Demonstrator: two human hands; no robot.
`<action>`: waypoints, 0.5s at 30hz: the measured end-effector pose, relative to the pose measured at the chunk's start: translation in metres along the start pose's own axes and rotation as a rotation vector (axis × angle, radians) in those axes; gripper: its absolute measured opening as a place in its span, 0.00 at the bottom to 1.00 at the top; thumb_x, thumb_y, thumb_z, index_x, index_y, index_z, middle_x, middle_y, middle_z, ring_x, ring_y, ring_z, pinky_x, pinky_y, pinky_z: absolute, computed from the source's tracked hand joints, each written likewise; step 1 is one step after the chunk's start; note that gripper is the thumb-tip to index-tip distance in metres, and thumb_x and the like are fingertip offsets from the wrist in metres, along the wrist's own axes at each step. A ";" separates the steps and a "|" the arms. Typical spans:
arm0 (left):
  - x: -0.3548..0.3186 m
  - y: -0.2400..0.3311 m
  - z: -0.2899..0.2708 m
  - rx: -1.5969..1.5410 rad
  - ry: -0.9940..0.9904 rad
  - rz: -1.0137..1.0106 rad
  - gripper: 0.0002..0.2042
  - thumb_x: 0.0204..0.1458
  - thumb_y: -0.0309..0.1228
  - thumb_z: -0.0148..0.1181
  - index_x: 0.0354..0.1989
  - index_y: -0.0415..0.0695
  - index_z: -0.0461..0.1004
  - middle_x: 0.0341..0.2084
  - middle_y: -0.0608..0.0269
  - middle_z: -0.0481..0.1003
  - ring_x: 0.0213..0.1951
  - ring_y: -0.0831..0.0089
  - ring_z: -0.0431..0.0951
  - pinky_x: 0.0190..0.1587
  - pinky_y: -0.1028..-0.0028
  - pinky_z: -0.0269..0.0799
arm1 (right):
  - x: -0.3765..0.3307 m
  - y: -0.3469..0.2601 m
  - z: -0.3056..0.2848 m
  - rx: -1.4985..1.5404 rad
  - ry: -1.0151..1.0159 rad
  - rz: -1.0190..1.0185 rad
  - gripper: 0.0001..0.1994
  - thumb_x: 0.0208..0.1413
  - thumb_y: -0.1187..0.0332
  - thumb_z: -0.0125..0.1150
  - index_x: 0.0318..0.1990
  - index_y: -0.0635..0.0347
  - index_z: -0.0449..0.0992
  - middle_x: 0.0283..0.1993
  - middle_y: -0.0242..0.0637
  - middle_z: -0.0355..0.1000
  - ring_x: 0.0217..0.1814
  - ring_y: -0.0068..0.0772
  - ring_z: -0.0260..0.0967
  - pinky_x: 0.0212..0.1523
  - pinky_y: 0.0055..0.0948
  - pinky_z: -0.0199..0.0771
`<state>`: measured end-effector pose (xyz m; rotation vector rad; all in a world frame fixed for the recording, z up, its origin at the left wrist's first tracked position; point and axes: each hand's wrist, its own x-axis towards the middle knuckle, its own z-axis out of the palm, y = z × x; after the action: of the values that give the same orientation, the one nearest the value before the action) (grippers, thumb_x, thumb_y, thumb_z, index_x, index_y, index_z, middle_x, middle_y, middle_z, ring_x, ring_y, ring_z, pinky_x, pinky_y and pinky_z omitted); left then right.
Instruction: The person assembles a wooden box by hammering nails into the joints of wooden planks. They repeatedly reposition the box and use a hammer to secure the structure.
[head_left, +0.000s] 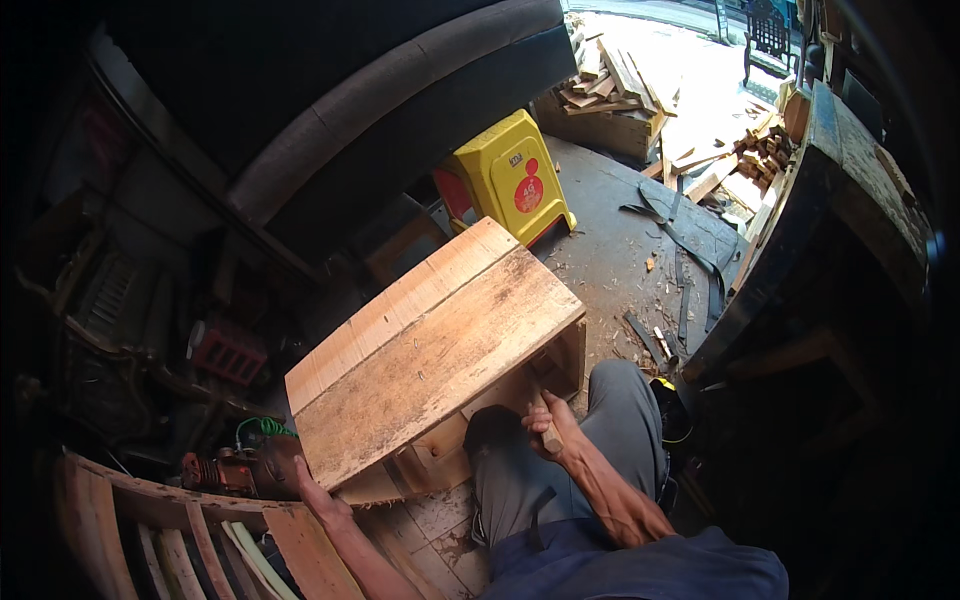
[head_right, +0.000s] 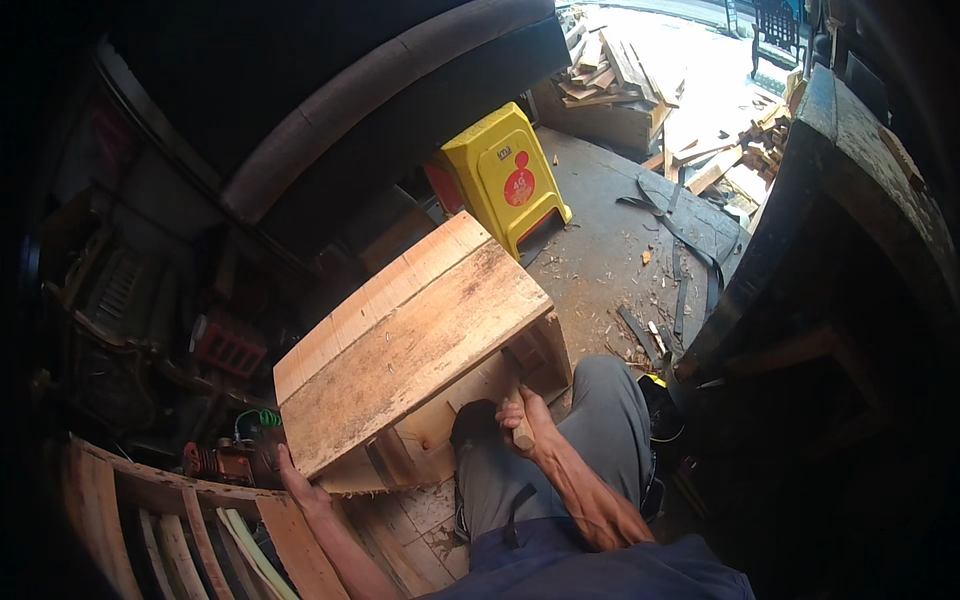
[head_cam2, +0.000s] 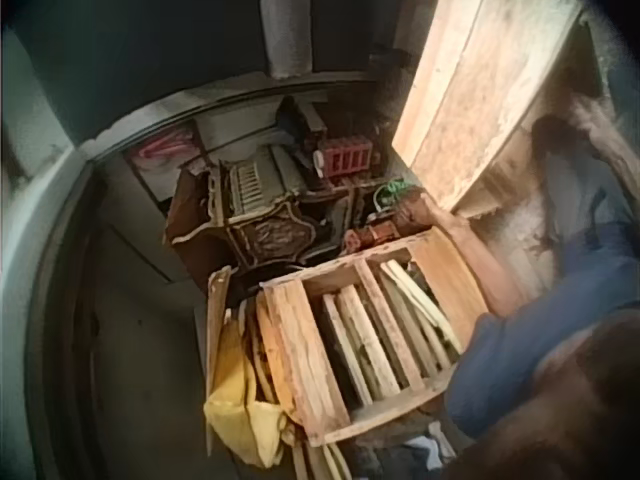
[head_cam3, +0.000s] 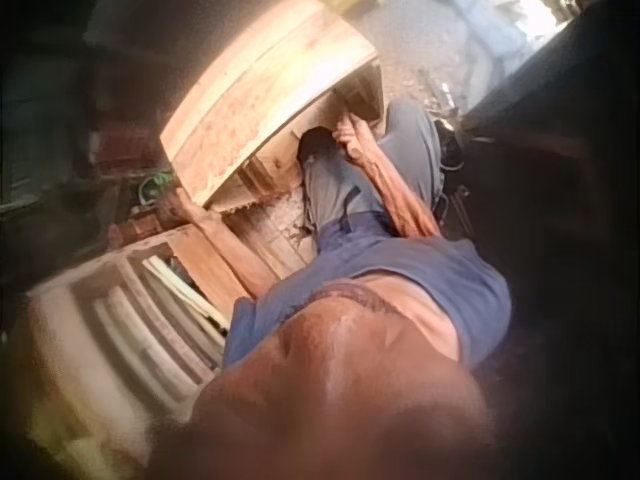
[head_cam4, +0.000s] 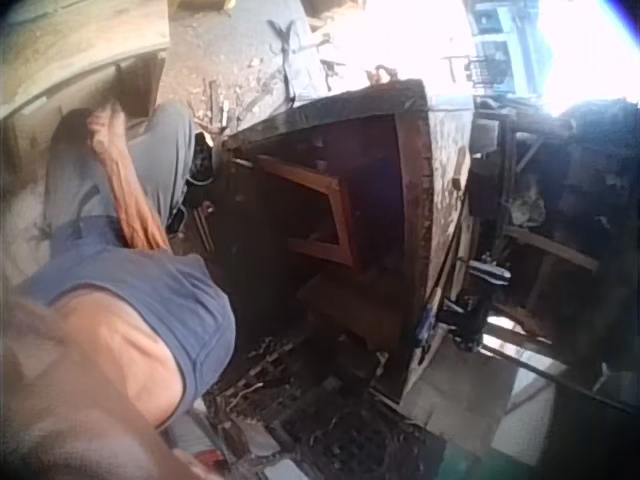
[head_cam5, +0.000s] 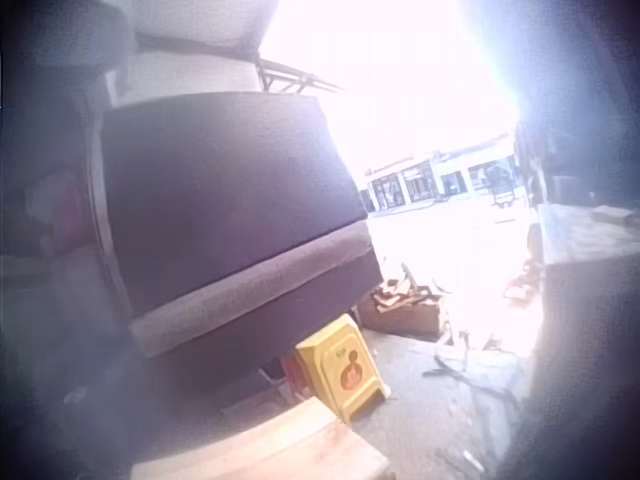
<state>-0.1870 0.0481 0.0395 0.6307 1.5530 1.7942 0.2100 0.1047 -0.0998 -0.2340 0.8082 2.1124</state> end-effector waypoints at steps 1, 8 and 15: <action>0.003 -0.005 -0.002 0.021 0.046 0.008 0.28 0.69 0.50 0.47 0.61 0.36 0.72 0.58 0.54 0.76 0.57 0.62 0.77 0.62 0.65 0.67 | -0.014 0.012 0.017 -0.124 -0.238 0.077 0.29 0.71 0.39 0.40 0.37 0.58 0.71 0.18 0.25 0.57 0.12 0.20 0.54 0.09 0.25 0.58; -0.004 0.014 0.013 -0.040 0.031 -0.001 0.27 0.68 0.49 0.49 0.62 0.37 0.72 0.58 0.57 0.76 0.58 0.62 0.77 0.62 0.65 0.69 | -0.054 0.015 -0.030 -0.323 -0.179 -0.023 0.28 0.71 0.38 0.41 0.41 0.58 0.68 0.17 0.26 0.56 0.09 0.21 0.51 0.07 0.27 0.60; -0.002 -0.004 0.001 -0.077 0.029 0.002 0.23 0.67 0.48 0.49 0.58 0.42 0.75 0.53 0.58 0.78 0.54 0.63 0.77 0.58 0.62 0.68 | -0.133 0.078 0.019 -0.066 -0.394 0.184 0.27 0.72 0.40 0.41 0.39 0.60 0.66 0.17 0.27 0.56 0.10 0.20 0.52 0.07 0.25 0.58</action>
<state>-0.1841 0.0474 0.0361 0.5720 1.4951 1.8627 0.2359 -0.0038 0.0076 0.2264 0.5421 2.2584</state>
